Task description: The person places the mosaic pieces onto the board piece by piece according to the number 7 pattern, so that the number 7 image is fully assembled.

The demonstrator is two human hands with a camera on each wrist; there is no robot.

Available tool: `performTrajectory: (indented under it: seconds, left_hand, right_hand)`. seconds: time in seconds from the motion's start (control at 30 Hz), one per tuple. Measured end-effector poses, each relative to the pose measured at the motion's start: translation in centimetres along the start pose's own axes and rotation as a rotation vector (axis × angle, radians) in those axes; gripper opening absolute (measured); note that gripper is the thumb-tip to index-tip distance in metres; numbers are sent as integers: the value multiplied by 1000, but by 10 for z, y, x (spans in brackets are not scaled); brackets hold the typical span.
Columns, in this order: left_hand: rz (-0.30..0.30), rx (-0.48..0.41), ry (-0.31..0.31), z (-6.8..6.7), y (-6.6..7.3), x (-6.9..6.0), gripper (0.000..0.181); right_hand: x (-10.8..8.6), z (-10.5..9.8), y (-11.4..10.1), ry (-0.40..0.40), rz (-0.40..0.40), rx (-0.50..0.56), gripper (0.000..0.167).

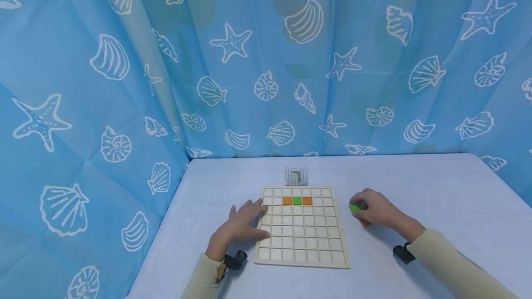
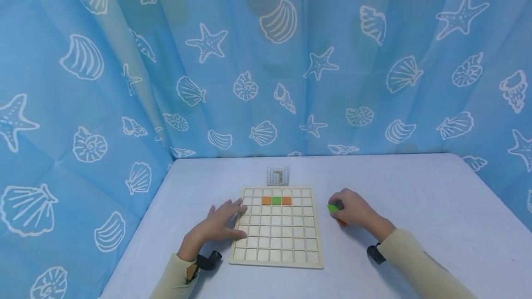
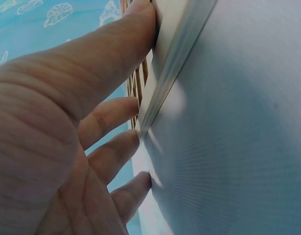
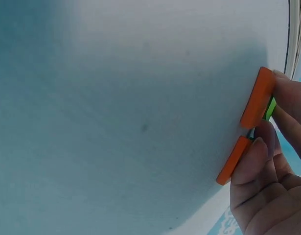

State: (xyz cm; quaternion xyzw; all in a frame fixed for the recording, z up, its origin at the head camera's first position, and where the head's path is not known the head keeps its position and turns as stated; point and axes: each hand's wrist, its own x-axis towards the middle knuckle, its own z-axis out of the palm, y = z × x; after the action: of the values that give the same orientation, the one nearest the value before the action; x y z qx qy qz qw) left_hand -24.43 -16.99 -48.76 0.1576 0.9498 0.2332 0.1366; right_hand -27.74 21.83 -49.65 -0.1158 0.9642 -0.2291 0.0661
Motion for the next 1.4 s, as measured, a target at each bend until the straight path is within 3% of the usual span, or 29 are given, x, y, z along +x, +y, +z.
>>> performTrajectory:
  seconds: [0.47,0.7,0.93,1.23,1.4]
  left_hand:
    - [-12,7,-14,-1,0,1,77]
    - [-5,11,2,1,0,0,75]
    - [3,7,3,2,-1,2,75]
    - [-12,22,-4,1,-1,2,76]
    - [-21,19,-12,1,1,3,76]
  right_hand:
    - [12,-6,-14,-26,16,18,9]
    - [25,-10,-36,19,-13,80,13]
    - [35,6,-63,61,-75,107,16]
    - [40,32,-85,34,-98,202,11]
    - [37,39,-89,19,-143,187,6]
